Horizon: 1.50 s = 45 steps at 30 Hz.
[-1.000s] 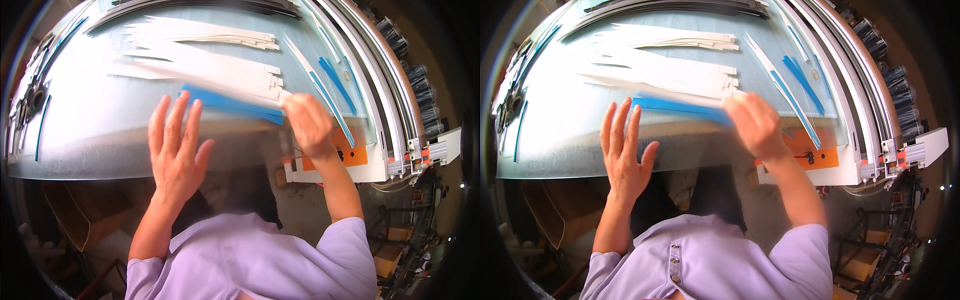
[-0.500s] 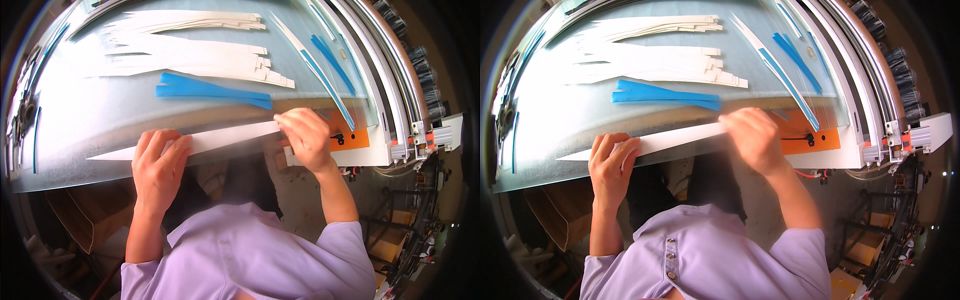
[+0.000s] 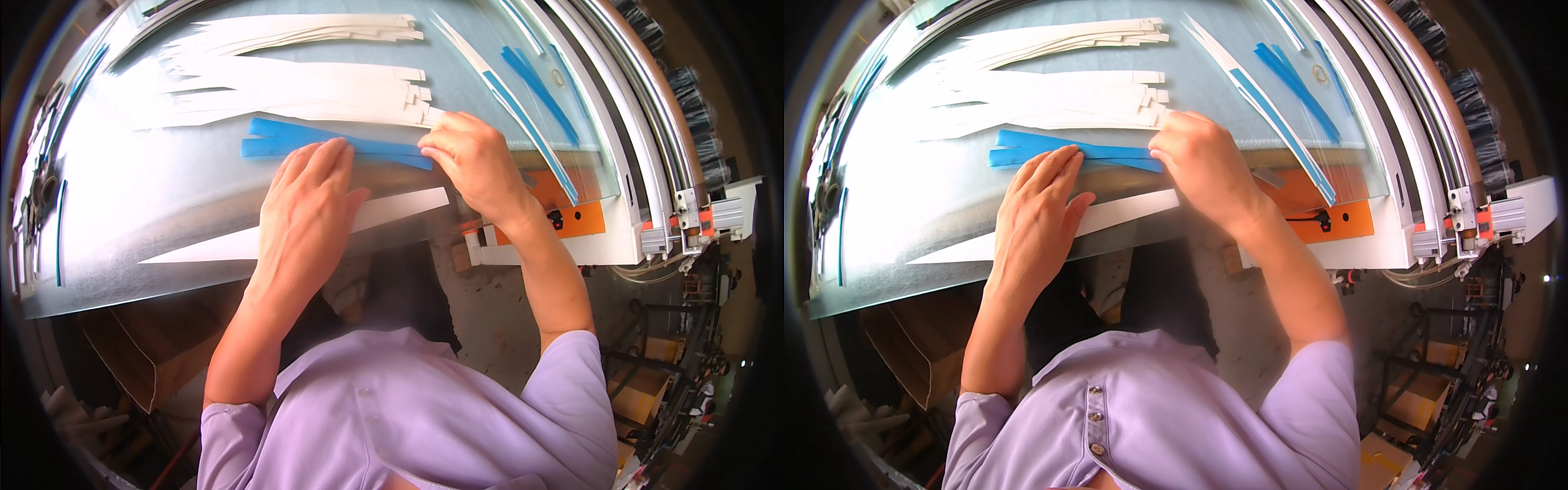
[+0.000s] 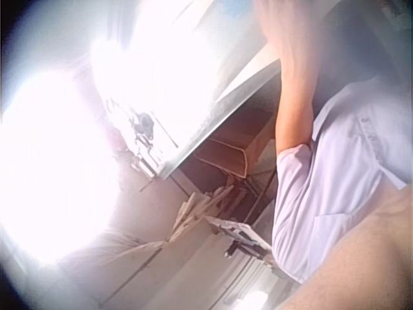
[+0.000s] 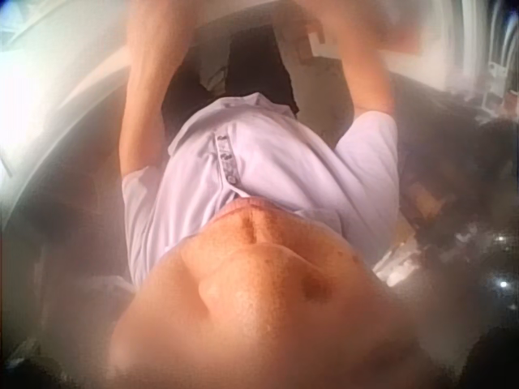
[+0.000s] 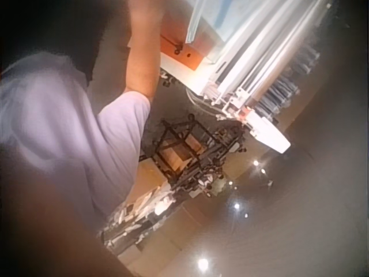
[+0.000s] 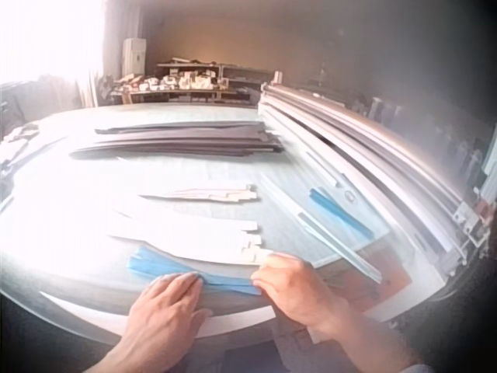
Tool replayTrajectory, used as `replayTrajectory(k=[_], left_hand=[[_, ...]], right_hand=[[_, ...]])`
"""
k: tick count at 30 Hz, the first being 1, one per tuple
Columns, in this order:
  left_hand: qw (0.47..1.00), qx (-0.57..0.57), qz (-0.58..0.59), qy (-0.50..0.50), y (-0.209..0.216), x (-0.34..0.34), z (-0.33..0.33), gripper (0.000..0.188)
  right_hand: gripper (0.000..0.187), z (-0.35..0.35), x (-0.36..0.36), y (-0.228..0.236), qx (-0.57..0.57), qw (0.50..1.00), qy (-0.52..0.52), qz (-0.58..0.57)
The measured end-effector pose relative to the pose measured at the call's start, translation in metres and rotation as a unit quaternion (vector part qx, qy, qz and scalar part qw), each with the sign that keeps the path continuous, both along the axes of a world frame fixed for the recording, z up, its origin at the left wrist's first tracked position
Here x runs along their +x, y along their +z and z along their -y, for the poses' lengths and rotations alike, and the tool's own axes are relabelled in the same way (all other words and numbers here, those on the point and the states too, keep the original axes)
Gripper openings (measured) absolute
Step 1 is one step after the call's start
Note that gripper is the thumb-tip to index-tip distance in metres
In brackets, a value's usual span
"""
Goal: The person peels blue protective backing strips from white adhesive labels on a glass table. They handle the labels one by one, separating the blue strips and placing the peeled items into a pile.
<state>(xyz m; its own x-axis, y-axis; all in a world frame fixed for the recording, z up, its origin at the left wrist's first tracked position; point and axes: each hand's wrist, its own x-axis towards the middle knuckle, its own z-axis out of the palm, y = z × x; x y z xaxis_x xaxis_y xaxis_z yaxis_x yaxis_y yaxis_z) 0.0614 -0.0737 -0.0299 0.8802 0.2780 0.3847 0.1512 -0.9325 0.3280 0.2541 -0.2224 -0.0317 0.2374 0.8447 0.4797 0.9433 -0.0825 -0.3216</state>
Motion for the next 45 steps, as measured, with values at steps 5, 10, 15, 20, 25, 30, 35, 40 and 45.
replayTrajectory(k=[5, 10, 15, 20, 25, 30, 35, 40, 45], left_hand=[[1.0, -0.002, -0.014, -0.005, 0.005, -0.001, 0.0, 0.042], [1.0, 0.002, -0.01, -0.007, 0.004, -0.002, -0.001, 0.042], [1.0, -0.003, -0.004, -0.013, 0.005, -0.002, -0.002, 0.041], [1.0, -0.005, 0.004, -0.013, 0.002, -0.004, -0.003, 0.04], [1.0, -0.011, 0.013, -0.015, 0.003, -0.005, -0.002, 0.038], [1.0, -0.014, 0.007, -0.01, 0.003, -0.005, -0.003, 0.037], [1.0, -0.018, 0.008, -0.012, 0.005, -0.003, -0.003, 0.035], [0.998, -0.066, 0.022, 0.003, 0.002, 0.009, 0.001, 0.032], [0.991, -0.111, 0.069, -0.006, -0.003, 0.028, 0.008, 0.024]], right_hand=[[0.007, 0.0, 0.003, 0.003, -0.02, 1.0, 0.02, 0.01], [0.01, -0.001, 0.004, 0.006, -0.032, 0.999, 0.035, 0.015], [0.011, -0.003, 0.001, 0.003, -0.029, 0.997, 0.025, 0.067], [0.012, -0.004, 0.002, 0.002, -0.021, 0.997, 0.038, 0.056], [0.011, -0.006, -0.006, 0.002, -0.02, 0.999, 0.038, 0.033], [0.007, -0.007, -0.001, 0.001, -0.009, 0.998, 0.05, 0.032], [0.009, -0.008, -0.005, 0.0, -0.016, 0.997, 0.034, 0.073], [0.01, -0.01, -0.011, 0.001, 0.004, 0.998, 0.03, 0.056], [0.011, -0.01, -0.019, -0.001, 0.032, 0.994, 0.019, 0.099]])
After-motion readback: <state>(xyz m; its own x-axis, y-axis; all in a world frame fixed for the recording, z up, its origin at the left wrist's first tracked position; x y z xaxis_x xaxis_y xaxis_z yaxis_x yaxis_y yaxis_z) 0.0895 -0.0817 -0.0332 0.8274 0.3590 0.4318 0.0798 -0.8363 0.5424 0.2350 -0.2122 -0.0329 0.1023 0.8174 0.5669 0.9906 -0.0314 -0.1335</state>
